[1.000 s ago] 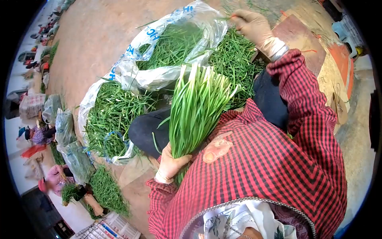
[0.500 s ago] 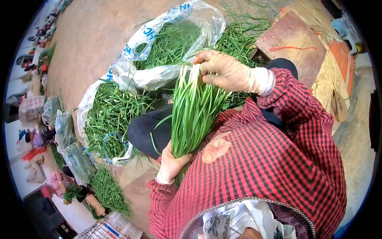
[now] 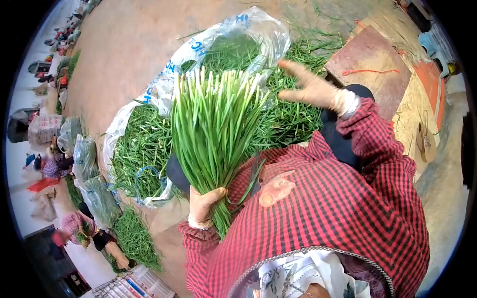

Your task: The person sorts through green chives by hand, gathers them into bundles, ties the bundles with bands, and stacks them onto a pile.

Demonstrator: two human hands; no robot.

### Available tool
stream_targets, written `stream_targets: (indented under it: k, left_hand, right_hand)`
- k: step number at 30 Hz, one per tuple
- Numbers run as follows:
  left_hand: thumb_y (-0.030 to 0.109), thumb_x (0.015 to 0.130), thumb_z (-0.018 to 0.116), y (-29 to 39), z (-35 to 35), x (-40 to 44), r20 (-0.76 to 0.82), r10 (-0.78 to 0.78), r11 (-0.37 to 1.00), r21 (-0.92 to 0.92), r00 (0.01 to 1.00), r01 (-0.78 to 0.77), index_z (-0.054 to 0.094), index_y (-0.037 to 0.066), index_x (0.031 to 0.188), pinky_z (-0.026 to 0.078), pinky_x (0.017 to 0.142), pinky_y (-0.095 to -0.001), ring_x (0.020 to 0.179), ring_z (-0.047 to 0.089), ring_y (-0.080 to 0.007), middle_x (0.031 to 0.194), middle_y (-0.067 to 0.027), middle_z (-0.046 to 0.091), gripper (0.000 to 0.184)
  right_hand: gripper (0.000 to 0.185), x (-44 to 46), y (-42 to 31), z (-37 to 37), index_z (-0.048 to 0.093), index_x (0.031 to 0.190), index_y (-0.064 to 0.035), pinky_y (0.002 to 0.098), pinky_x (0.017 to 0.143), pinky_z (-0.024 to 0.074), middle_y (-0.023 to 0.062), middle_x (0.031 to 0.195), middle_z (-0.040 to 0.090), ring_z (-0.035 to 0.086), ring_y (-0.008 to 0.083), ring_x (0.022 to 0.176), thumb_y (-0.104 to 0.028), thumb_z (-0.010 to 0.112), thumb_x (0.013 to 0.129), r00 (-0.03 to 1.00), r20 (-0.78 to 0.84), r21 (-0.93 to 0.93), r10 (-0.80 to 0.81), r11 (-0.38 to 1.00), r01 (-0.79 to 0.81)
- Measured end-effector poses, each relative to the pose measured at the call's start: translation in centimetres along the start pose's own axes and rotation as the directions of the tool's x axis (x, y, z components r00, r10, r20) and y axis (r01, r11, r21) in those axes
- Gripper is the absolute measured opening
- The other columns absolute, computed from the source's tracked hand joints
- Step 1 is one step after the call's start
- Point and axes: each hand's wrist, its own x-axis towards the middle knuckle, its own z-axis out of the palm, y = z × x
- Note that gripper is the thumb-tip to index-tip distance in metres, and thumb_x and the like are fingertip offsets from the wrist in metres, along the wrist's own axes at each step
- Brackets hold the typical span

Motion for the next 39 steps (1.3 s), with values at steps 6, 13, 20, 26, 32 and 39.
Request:
stream_targets:
  k: [6, 13, 20, 26, 32, 39]
  left_hand:
    - [-0.003, 0.066, 0.068, 0.1, -0.1, -0.6, 0.011, -0.014, 0.987, -0.158, 1.0, 0.016, 0.06, -0.002, 0.108, 0.054, 0.066, -0.0292, 0.069, 0.064, -0.0186, 0.086, -0.0086, 0.067, 0.043]
    - [-0.001, 0.066, 0.069, -0.7, -0.6, -1.6, 0.024, -0.071, 0.984, -0.16, 0.997, 0.073, 0.059, -0.001, 0.112, 0.055, 0.067, -0.03, 0.072, 0.064, -0.0187, 0.091, -0.0085, 0.067, 0.047]
    - [-0.003, 0.068, 0.068, 0.0, 0.4, -0.1, -0.067, 0.053, 0.99, -0.124, 0.996, -0.061, 0.06, -0.002, 0.111, 0.052, 0.067, -0.0284, 0.073, 0.063, -0.017, 0.093, -0.0077, 0.067, 0.044]
    - [0.003, 0.072, 0.069, 0.4, 5.2, 5.4, 0.039, 0.553, 0.634, 0.628, 0.832, -0.451, 0.037, 0.001, 0.141, 0.054, 0.08, -0.0348, 0.096, 0.066, -0.0263, 0.113, -0.0149, 0.064, 0.076]
    - [0.013, 0.07, 0.073, 2.3, 12.7, 7.7, 0.241, 0.568, 0.029, 0.95, 0.787, -0.311, 0.012, -0.003, 0.149, 0.053, 0.066, -0.044, 0.081, 0.065, -0.0364, 0.107, -0.0215, 0.058, 0.101]
    - [0.038, 0.081, 0.07, 2.3, 17.2, 7.3, 0.574, 0.554, 0.027, 0.712, 0.603, -0.702, 0.027, 0.004, 0.149, 0.055, 0.077, -0.0407, 0.092, 0.066, -0.0398, 0.122, -0.0287, 0.057, 0.087]
  right_hand:
    - [0.049, 1.1, -1.8, 4.0, 0.052, 0.132, -0.0098, 0.0346, 0.09, 0.0485, 0.0181, 0.107, 0.064, 0.063, 0.0291, 0.1, -0.023, 0.066, 0.086, 0.994, 0.043, -0.24, 0.103, 0.967, -0.09]
    - [0.03, 2.9, 6.7, -3.0, 0.063, 0.116, -0.004, 0.0349, 0.062, 0.0507, 0.011, 0.084, 0.069, 0.063, 0.0175, 0.064, -0.02, 0.053, 0.093, 0.908, -0.233, 0.092, 0.349, 0.937, -0.337]
    - [0.097, 0.0, 0.4, -0.6, 0.02, 0.15, 0.0025, 0.0395, 0.115, 0.0282, 0.0271, 0.151, 0.03, 0.032, 0.0332, 0.14, -0.052, 0.066, 0.084, 0.94, 0.242, -0.202, 0.242, 0.96, -0.195]
    - [0.107, 1.3, -6.8, 7.1, 0.004, 0.153, -0.0054, 0.0409, 0.113, 0.0291, 0.0183, 0.153, 0.024, 0.031, 0.0294, 0.139, -0.046, 0.073, 0.082, 0.872, 0.391, 0.622, -0.294, 0.783, -0.015]
    - [0.064, 1.3, -8.3, 6.2, 0.052, 0.13, -0.0066, 0.0354, 0.1, 0.0427, 0.0077, 0.122, 0.059, 0.054, 0.0194, 0.113, -0.035, 0.08, 0.079, 0.995, 0.085, 0.872, -0.06, 0.487, -0.045]
    - [0.045, -0.4, -4.6, -1.1, 0.058, 0.123, -0.0019, 0.0306, 0.084, 0.0523, 0.0089, 0.106, 0.067, 0.065, 0.0182, 0.09, -0.014, 0.069, 0.081, 0.997, -0.006, 0.846, 0.081, 0.531, -0.038]
